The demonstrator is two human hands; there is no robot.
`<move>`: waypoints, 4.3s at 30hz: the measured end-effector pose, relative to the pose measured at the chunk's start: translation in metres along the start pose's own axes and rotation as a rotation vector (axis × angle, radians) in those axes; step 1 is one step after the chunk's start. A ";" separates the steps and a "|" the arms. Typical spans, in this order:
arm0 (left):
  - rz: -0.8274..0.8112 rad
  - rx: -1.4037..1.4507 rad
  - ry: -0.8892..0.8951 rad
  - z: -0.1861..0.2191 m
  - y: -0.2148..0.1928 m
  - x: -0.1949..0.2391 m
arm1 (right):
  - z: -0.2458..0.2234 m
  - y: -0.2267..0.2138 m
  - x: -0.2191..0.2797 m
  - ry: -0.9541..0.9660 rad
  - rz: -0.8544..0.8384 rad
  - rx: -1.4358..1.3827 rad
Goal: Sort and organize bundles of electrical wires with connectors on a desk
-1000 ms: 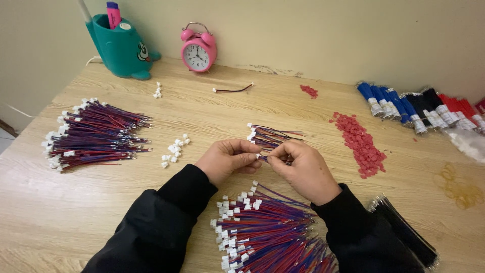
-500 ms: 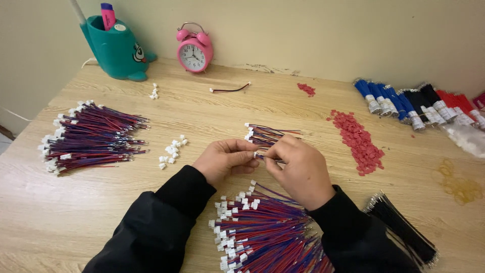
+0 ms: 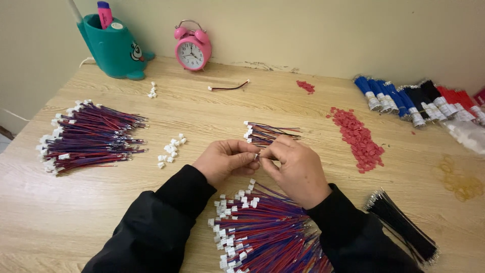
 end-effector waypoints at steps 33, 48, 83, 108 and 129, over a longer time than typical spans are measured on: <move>0.315 -0.866 0.284 0.033 -0.015 0.008 | 0.098 -0.080 0.109 0.375 -0.229 0.308; 0.255 -1.055 0.299 0.031 -0.010 0.006 | 0.168 -0.110 0.198 0.903 -0.388 0.420; -0.638 -1.780 0.603 -0.106 0.304 0.026 | 0.185 -0.127 0.207 0.896 0.021 -0.178; -0.539 -1.703 0.620 -0.052 0.279 0.021 | 0.096 -0.198 0.129 0.295 0.803 -0.982; -0.284 -1.877 0.749 0.037 0.099 -0.090 | 0.097 0.000 0.067 0.693 0.140 -0.824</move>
Point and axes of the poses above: each hand's wrist, its own x-axis away from the middle knuckle, its own y-axis out of the palm, z = x × y, the point moved 8 cm from there along -x, towards the middle knuckle, and after that the axes turned 7 degrees about x, right-handed, at the moved point
